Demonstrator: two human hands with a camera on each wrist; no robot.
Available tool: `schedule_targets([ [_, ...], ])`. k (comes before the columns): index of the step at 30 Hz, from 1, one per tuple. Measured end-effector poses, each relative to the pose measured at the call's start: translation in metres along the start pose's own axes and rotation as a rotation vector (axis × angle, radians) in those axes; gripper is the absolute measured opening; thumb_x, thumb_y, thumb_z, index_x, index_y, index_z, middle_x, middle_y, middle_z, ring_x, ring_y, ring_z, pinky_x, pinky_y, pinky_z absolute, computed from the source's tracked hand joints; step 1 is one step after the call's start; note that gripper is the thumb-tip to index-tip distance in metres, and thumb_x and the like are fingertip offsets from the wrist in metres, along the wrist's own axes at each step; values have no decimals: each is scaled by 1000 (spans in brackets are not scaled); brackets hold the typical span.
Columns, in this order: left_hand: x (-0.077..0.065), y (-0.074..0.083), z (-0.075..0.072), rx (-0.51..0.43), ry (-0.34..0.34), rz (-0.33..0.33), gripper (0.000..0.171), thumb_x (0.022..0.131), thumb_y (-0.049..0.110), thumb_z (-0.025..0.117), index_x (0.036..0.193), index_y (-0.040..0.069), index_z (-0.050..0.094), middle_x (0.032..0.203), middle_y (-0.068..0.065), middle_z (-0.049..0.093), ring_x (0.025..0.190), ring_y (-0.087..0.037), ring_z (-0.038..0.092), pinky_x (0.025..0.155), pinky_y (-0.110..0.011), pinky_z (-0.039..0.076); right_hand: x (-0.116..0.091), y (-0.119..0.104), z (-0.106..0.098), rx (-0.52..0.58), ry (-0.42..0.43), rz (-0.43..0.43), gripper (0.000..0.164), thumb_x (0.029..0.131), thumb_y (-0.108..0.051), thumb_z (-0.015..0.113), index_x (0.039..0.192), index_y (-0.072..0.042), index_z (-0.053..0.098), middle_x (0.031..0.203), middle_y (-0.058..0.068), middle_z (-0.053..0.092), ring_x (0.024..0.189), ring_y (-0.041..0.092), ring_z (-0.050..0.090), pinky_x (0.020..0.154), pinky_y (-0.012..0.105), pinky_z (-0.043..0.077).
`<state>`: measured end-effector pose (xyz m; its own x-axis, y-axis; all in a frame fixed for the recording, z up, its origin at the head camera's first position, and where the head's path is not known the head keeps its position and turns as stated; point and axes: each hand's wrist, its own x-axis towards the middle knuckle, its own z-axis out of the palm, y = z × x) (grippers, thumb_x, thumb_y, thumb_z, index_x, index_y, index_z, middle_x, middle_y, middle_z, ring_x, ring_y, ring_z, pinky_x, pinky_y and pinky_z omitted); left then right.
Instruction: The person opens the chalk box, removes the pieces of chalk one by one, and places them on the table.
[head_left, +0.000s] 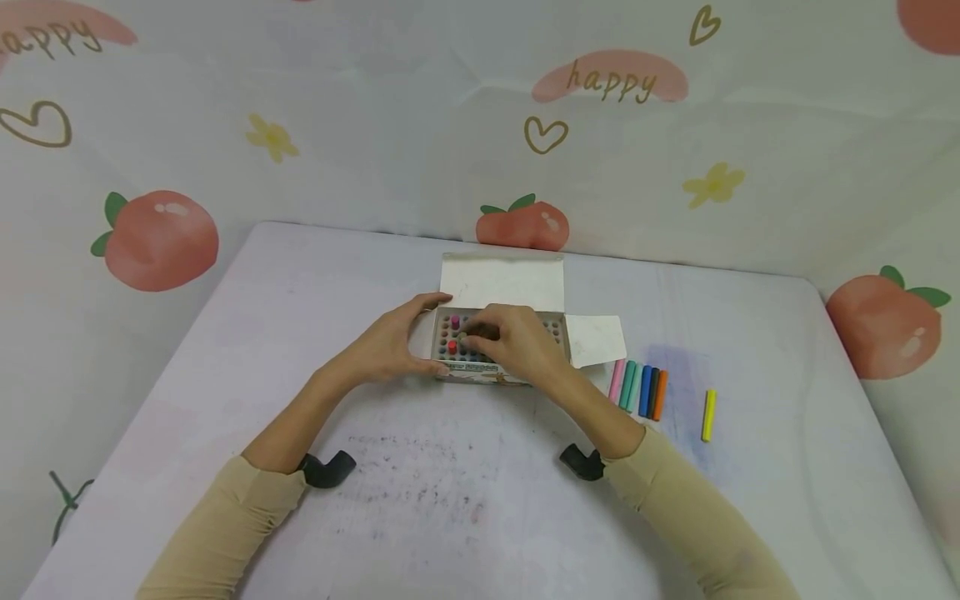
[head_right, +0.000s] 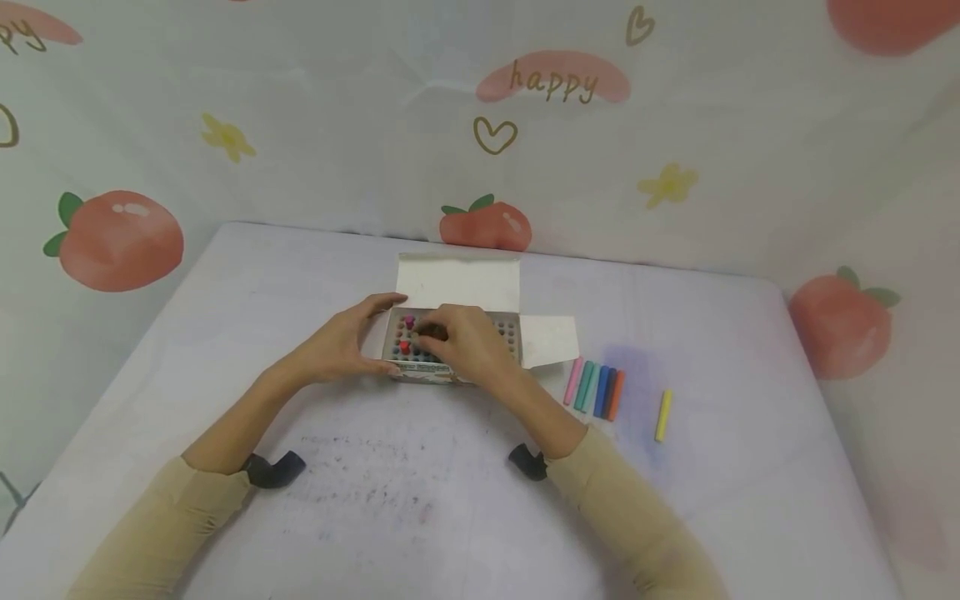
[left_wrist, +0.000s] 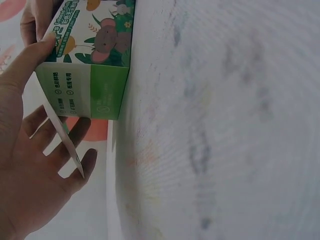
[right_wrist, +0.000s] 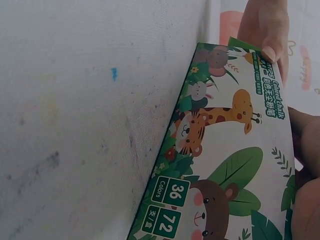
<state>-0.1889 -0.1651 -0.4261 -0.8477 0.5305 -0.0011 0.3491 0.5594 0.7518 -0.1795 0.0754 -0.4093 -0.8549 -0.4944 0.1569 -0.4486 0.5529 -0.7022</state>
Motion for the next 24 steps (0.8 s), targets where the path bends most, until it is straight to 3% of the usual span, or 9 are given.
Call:
schedule_targets([
  [16, 2, -2, 1, -1, 5, 6, 105, 69, 38, 92, 154, 21, 31, 147, -6, 46, 129, -24, 45, 105, -51, 37, -2, -2, 1, 22, 89, -67, 15, 92, -14, 73, 107, -10, 74, 97, -2, 71, 79, 9, 64, 70, 25, 53],
  [24, 2, -4, 1, 6, 11, 3, 106, 68, 40, 92, 154, 21, 32, 147, -7, 46, 130, -25, 45, 106, -52, 36, -4, -9, -4, 80, 158, -61, 15, 91, -16, 74, 105, -11, 75, 91, -3, 73, 73, 7, 64, 64, 26, 53],
])
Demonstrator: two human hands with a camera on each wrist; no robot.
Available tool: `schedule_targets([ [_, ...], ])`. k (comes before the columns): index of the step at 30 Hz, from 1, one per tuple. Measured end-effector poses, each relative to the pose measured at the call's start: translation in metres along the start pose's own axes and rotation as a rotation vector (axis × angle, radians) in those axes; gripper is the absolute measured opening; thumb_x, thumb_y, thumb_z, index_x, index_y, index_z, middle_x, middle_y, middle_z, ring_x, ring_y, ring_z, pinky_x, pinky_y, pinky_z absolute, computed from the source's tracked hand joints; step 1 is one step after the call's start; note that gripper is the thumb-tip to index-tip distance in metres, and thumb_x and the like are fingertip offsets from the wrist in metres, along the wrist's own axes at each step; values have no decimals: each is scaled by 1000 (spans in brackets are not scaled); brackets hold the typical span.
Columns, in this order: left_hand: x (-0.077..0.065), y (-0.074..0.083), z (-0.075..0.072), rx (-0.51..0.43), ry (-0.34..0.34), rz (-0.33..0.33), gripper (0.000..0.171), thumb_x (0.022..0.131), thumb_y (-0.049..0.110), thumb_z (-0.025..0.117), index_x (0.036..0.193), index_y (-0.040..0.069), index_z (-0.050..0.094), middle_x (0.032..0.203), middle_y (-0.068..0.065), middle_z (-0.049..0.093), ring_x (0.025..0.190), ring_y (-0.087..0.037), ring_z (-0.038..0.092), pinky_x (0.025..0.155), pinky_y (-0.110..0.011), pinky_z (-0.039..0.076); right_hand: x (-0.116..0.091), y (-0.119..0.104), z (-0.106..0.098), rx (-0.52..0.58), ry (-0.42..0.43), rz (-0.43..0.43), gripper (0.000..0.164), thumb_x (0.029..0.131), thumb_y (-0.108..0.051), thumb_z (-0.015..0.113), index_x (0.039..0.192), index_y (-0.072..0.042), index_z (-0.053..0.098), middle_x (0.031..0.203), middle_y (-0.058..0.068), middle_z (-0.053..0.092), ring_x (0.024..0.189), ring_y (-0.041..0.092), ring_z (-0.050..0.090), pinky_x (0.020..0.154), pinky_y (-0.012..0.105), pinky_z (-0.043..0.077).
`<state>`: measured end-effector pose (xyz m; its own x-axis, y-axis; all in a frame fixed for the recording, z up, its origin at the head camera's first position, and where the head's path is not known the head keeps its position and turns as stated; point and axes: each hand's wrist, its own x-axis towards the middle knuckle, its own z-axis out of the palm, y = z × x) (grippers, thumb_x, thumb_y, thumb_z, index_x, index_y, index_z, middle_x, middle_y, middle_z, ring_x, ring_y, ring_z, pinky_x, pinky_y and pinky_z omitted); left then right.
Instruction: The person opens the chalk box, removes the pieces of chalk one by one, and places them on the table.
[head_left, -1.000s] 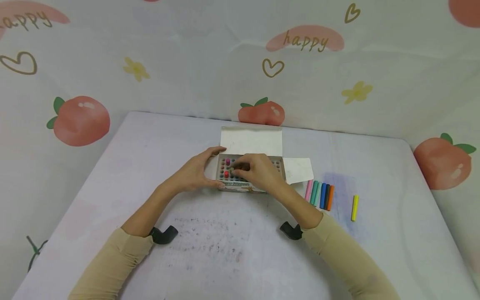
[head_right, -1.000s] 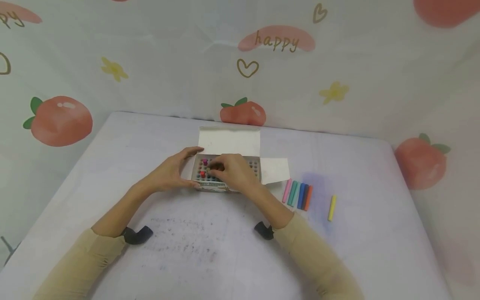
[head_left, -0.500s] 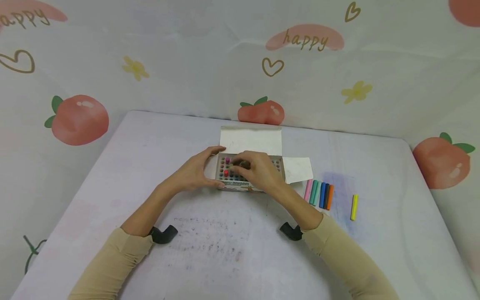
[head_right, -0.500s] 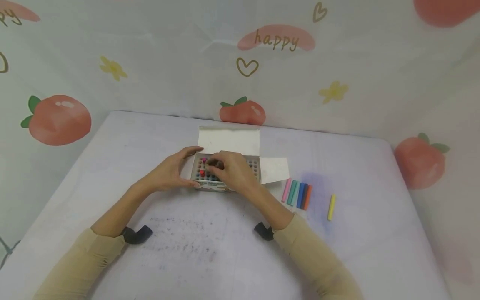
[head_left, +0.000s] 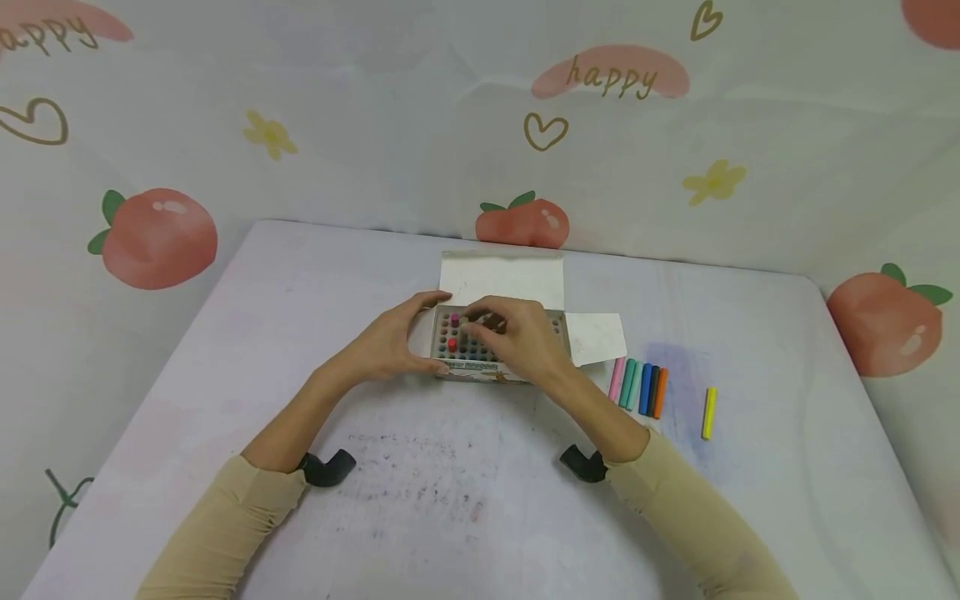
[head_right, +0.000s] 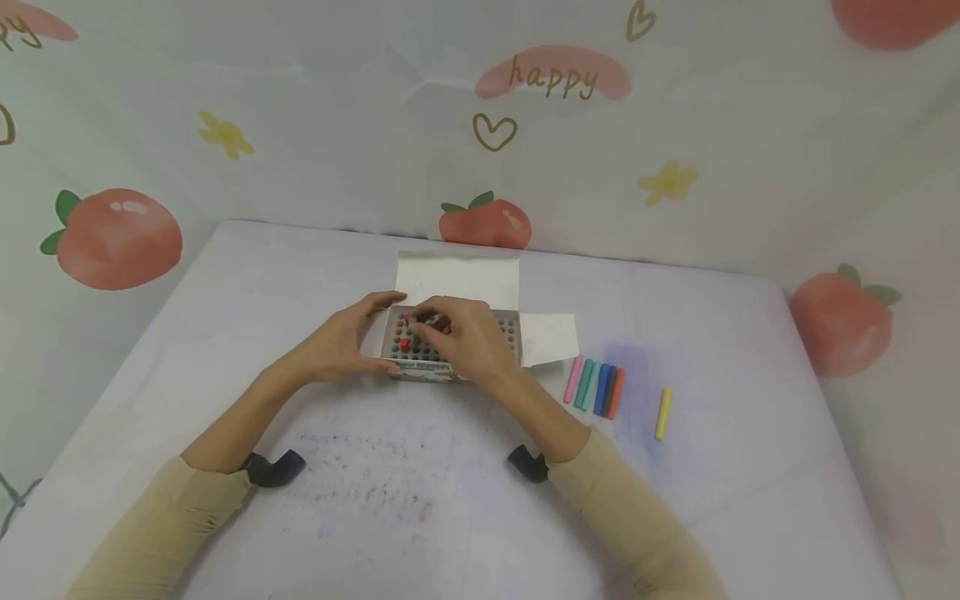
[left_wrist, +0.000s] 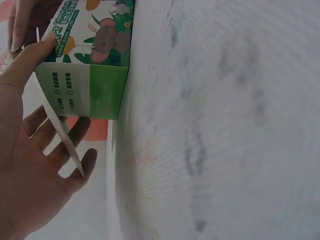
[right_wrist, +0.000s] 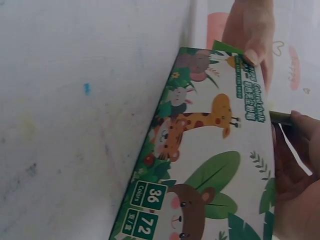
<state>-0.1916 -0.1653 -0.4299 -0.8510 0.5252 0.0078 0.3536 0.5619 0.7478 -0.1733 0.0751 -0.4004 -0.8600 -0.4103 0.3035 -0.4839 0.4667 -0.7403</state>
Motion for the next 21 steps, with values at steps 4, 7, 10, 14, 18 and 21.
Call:
schedule_targets([
  [4, 1, -1, 0, 3, 0, 2, 106, 68, 40, 92, 154, 21, 31, 146, -6, 46, 129, -25, 45, 105, -51, 36, -2, -2, -4, 48, 17, 20, 15, 91, -17, 73, 105, -11, 75, 89, -1, 74, 73, 9, 66, 64, 27, 54],
  [7, 1, -1, 0, 4, 3, 5, 106, 68, 40, 92, 154, 21, 32, 145, -7, 47, 129, -25, 46, 106, -52, 36, -3, -3, -7, 82, 42, 21, 15, 91, -16, 74, 105, -10, 75, 90, -1, 74, 73, 10, 66, 66, 28, 55],
  [10, 1, 0, 0, 5, 4, 2, 106, 68, 39, 92, 154, 21, 32, 143, -7, 49, 127, -25, 47, 105, -52, 37, -4, -4, -11, 119, 75, 17, 15, 91, -15, 74, 105, -11, 75, 92, -1, 73, 72, 11, 65, 66, 29, 55],
  [14, 2, 1, 0, 6, 2, -4, 106, 68, 37, 93, 154, 21, 32, 142, -7, 50, 127, -25, 47, 106, -52, 36, -7, -6, -16, 198, 117, 16, 14, 91, -13, 73, 105, -9, 75, 93, 2, 73, 72, 17, 66, 66, 28, 54],
  [18, 2, 0, 0, 5, 2, -3, 107, 68, 38, 92, 154, 21, 32, 143, -7, 49, 131, -26, 45, 108, -53, 35, -10, -7, -22, 249, 144, 14, 14, 92, -11, 72, 105, -7, 74, 92, 6, 73, 71, 24, 67, 63, 27, 52],
  [21, 1, 0, 0, 9, 0, 1, 107, 68, 40, 92, 154, 21, 31, 146, -7, 47, 135, -27, 42, 110, -53, 33, -13, -6, -26, 254, 158, 21, 14, 93, -11, 71, 106, -8, 74, 93, 5, 73, 72, 23, 67, 62, 26, 51],
])
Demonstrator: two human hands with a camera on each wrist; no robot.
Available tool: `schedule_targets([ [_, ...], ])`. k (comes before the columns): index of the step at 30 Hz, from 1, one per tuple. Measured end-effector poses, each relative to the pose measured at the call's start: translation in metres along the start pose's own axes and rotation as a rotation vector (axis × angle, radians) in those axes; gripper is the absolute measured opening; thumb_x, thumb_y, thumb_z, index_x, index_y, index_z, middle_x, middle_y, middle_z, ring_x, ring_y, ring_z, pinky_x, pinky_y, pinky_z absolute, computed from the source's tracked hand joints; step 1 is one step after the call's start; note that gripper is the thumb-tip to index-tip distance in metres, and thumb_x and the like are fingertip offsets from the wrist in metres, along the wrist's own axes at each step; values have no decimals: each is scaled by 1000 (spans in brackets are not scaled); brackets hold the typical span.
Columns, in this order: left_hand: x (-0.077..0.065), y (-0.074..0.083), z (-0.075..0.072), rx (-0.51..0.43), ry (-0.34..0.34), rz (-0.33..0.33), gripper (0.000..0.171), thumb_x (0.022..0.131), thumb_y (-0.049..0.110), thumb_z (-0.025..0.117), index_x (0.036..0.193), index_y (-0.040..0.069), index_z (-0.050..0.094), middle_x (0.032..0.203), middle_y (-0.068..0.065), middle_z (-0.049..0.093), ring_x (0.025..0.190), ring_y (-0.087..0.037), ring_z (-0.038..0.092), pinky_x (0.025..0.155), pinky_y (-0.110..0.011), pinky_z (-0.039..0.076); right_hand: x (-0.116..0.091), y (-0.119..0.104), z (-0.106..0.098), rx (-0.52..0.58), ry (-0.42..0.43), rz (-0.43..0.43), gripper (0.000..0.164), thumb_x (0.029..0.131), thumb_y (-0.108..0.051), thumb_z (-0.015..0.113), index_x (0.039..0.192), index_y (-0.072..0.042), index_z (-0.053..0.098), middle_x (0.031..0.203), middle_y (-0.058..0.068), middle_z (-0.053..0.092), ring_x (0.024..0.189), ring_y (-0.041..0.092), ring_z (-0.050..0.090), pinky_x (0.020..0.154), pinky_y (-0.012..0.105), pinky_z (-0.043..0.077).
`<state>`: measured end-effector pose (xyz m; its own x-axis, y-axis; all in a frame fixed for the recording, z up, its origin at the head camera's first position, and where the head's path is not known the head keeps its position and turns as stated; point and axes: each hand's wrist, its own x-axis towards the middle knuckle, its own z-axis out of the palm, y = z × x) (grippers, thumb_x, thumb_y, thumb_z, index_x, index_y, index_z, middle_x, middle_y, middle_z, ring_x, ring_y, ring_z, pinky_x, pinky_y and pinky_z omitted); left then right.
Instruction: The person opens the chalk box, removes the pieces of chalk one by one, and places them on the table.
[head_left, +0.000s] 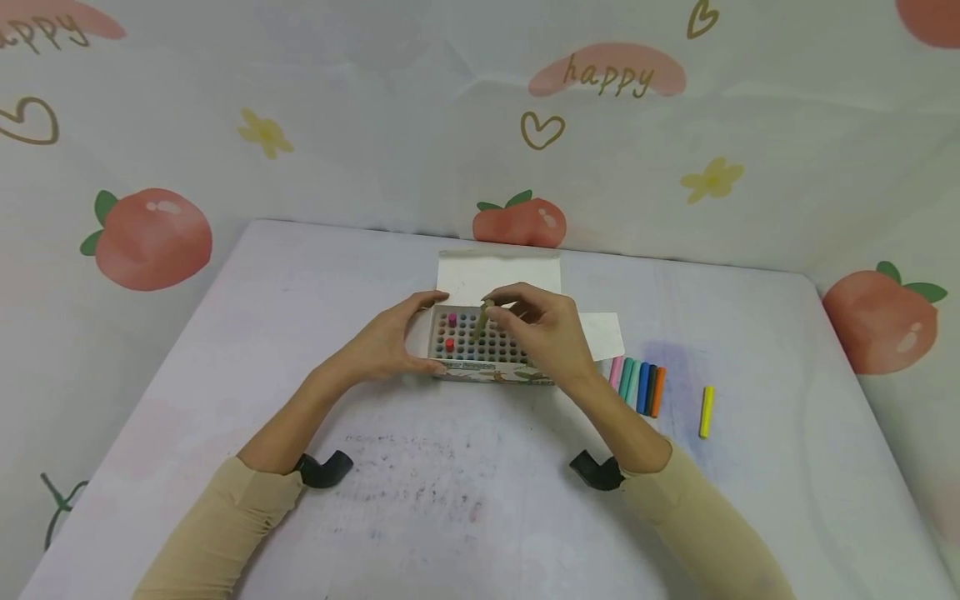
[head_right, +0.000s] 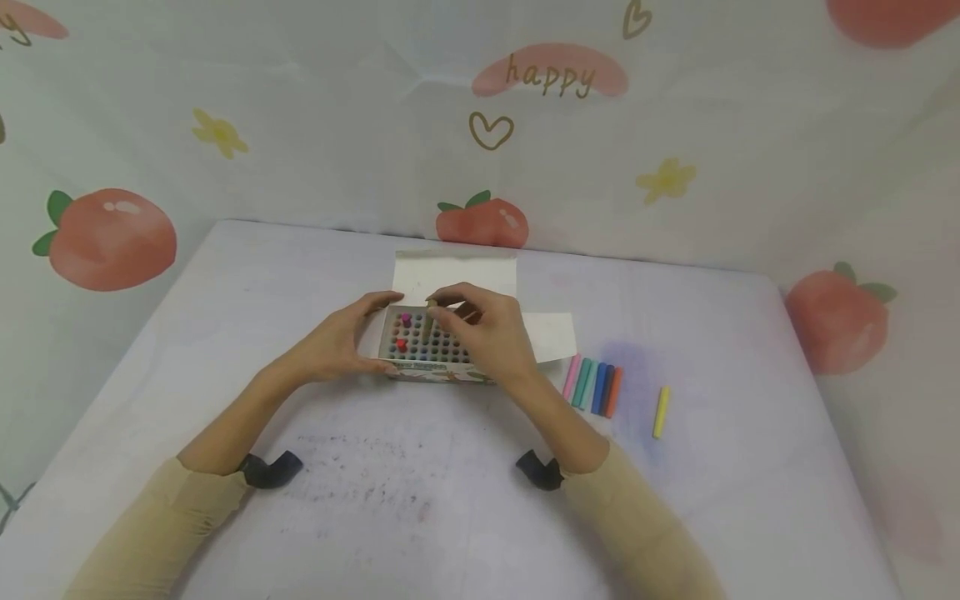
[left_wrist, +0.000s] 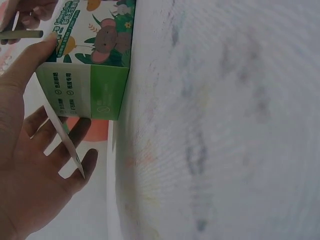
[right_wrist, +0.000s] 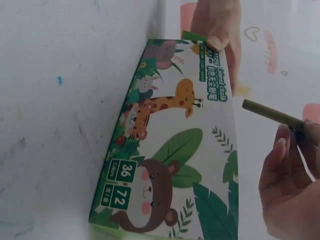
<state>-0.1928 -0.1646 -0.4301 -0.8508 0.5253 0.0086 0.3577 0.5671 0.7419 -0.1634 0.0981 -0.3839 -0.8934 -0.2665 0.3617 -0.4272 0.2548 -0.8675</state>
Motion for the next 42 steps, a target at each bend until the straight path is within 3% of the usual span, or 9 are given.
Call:
schedule_targets([
  [6, 0, 2, -1, 12, -9, 2, 107, 68, 39, 92, 154, 20, 31, 150, -8, 44, 140, -28, 37, 112, -53, 31, -8, 2, -10, 16, 28, 22, 13, 94, -10, 69, 106, -6, 73, 97, 5, 72, 75, 20, 65, 67, 25, 52],
  [13, 0, 2, -1, 21, -9, -4, 108, 68, 38, 92, 154, 21, 31, 150, -7, 43, 139, -28, 38, 111, -53, 32, -19, 7, -25, 62, 76, 32, 13, 92, -4, 70, 104, -1, 73, 93, 11, 70, 73, 30, 64, 67, 25, 52],
  [20, 0, 0, -1, 31, -3, -9, 108, 68, 40, 92, 155, 22, 31, 152, -7, 42, 141, -28, 36, 112, -53, 31, -29, 12, -43, 91, 119, 87, 13, 91, -2, 70, 104, 1, 72, 89, 15, 68, 71, 29, 61, 67, 26, 52],
  [28, 0, 1, -1, 39, -2, -11, 108, 67, 40, 92, 154, 21, 31, 151, -6, 43, 138, -27, 40, 110, -53, 33, -36, 13, -59, 93, 149, 82, 16, 91, -2, 70, 106, 4, 71, 93, 6, 69, 71, 17, 61, 68, 22, 53],
  [33, 1, 2, -2, 40, -7, -17, 108, 67, 41, 92, 154, 23, 31, 149, -5, 44, 131, -25, 44, 107, -53, 35, -43, 14, -69, 57, 171, 88, 14, 92, -1, 69, 105, 2, 71, 95, 1, 70, 73, 17, 62, 68, 23, 53],
  [42, 0, 3, -1, 41, -8, -22, 109, 67, 40, 93, 154, 21, 31, 152, -6, 41, 136, -27, 41, 109, -54, 34, -57, 16, -89, -4, 220, 158, 14, 93, -2, 68, 106, 2, 71, 93, -5, 70, 78, 14, 65, 70, 22, 55],
])
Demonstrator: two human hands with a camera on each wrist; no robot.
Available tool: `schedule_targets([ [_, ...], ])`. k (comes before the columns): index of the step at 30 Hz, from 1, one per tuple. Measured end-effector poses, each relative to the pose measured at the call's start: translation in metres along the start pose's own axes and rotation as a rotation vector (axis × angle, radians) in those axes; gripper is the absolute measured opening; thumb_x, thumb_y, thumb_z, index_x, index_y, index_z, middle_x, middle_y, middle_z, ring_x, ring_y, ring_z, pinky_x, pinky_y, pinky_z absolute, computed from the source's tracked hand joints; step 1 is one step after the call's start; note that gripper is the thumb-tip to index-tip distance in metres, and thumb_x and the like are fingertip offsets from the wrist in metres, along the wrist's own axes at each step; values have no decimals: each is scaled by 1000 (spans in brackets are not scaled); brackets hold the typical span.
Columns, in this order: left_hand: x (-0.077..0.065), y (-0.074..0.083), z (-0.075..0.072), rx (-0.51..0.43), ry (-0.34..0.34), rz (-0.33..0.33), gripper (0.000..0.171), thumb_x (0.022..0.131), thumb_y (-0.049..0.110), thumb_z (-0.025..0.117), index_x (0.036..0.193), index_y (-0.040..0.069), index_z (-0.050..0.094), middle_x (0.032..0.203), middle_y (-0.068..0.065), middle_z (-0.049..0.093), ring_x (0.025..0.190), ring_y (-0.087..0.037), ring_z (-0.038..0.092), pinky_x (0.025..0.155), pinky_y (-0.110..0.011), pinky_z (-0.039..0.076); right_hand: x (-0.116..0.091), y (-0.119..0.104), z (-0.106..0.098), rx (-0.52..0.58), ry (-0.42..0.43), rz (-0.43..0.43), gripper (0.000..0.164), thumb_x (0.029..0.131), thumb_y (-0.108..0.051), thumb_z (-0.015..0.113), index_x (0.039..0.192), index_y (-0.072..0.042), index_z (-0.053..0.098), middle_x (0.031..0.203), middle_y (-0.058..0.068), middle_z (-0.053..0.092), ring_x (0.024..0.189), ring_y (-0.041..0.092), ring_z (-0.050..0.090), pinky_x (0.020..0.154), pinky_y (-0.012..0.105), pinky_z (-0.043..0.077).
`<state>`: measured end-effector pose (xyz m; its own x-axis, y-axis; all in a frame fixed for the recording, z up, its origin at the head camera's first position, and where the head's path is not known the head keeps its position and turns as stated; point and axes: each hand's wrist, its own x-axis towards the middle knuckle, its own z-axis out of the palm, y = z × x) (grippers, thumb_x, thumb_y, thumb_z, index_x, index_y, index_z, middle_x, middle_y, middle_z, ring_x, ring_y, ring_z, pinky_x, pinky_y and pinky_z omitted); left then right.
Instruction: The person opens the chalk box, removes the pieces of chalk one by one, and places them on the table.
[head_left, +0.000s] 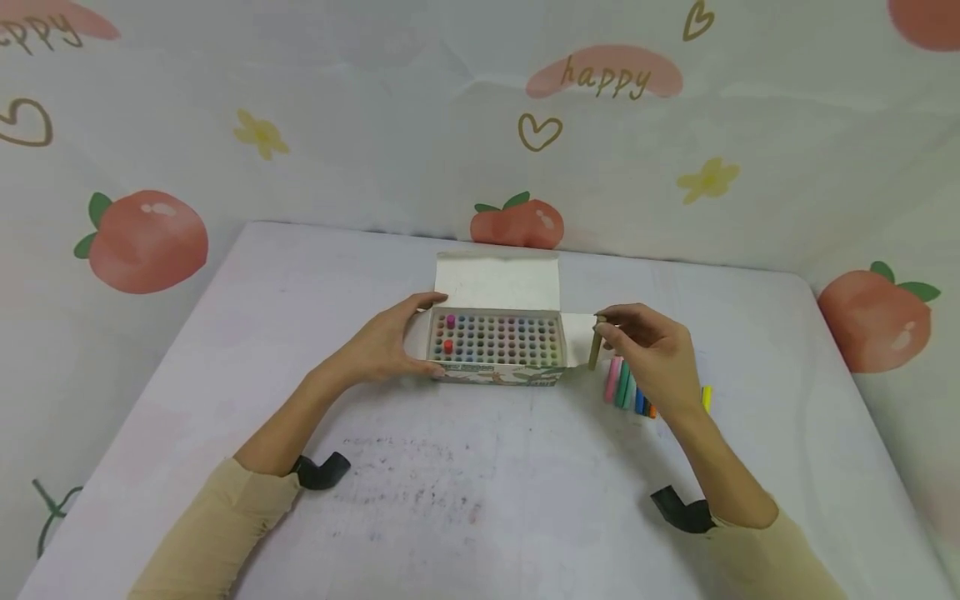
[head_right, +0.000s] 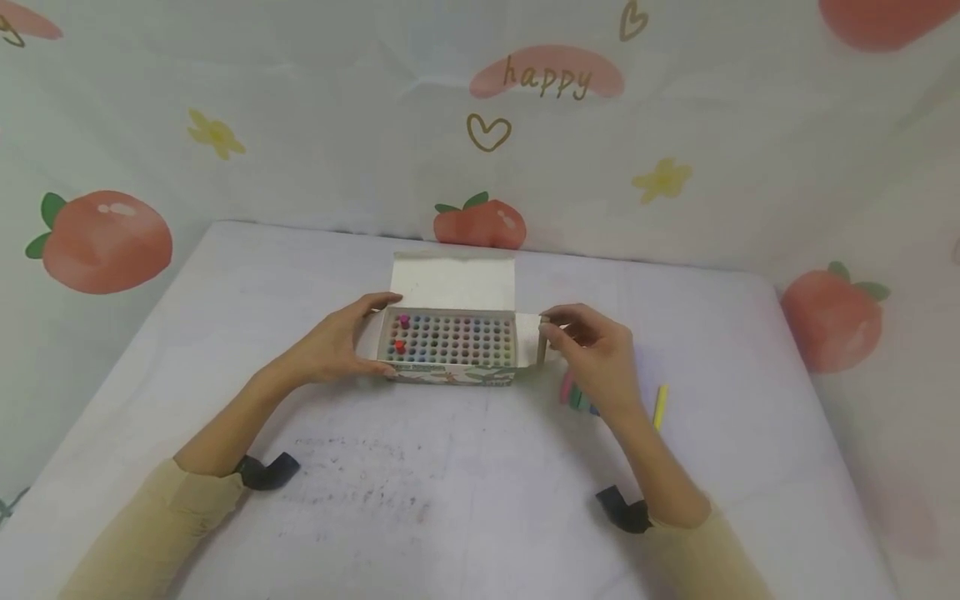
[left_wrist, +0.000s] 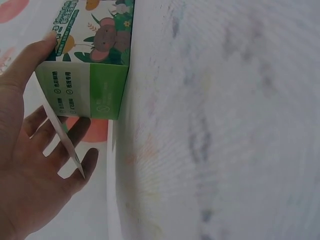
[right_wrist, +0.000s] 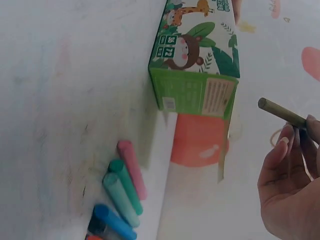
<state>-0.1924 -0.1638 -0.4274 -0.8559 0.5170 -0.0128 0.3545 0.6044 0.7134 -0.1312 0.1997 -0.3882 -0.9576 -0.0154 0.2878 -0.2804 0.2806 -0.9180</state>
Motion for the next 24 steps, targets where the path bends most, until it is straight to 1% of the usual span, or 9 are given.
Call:
schedule_targets([
  [3, -2, 0, 0, 0, 0, 0, 109, 67, 40, 93, 155, 21, 31, 153, -6, 40, 137, -28, 41, 109, -54, 34, -3, 2, -6, -31, 1, 9, 15, 93, -4, 68, 107, 2, 70, 93, -6, 70, 80, 12, 66, 73, 23, 56],
  [6, -2, -1, 0, 2, 2, 7, 109, 67, 41, 93, 155, 22, 30, 153, -6, 40, 137, -28, 40, 109, -54, 34, -5, 3, -12, -59, -2, 12, 16, 94, -5, 67, 108, 2, 70, 94, -5, 71, 83, 11, 67, 76, 23, 56],
  [9, -2, -1, 1, 4, 3, 14, 109, 67, 41, 92, 154, 22, 31, 153, -6, 40, 137, -28, 40, 109, -54, 34, -7, 5, -18, -81, -1, 15, 16, 95, -6, 67, 109, 1, 70, 94, -4, 71, 83, 11, 68, 75, 21, 55],
  [11, -2, -1, 1, 4, 4, 15, 109, 67, 42, 92, 154, 22, 31, 153, -6, 40, 137, -28, 41, 108, -54, 35, -8, 6, -22, -79, -2, 20, 17, 95, -6, 67, 110, 2, 69, 94, -2, 71, 83, 12, 67, 74, 22, 55],
  [17, 0, -1, 1, -8, 4, 12, 109, 66, 42, 92, 154, 22, 31, 151, -5, 42, 134, -26, 43, 108, -53, 36, -13, 12, -34, -128, -5, 20, 17, 96, -9, 66, 110, 1, 69, 91, 2, 70, 81, 15, 67, 71, 21, 55],
  [24, 0, 0, 0, -9, 9, 10, 108, 66, 39, 93, 153, 22, 32, 146, -6, 46, 127, -25, 47, 105, -51, 38, -19, 19, -48, -239, 17, 41, 15, 96, -10, 66, 109, -2, 70, 90, -4, 71, 78, 12, 68, 68, 18, 54],
])
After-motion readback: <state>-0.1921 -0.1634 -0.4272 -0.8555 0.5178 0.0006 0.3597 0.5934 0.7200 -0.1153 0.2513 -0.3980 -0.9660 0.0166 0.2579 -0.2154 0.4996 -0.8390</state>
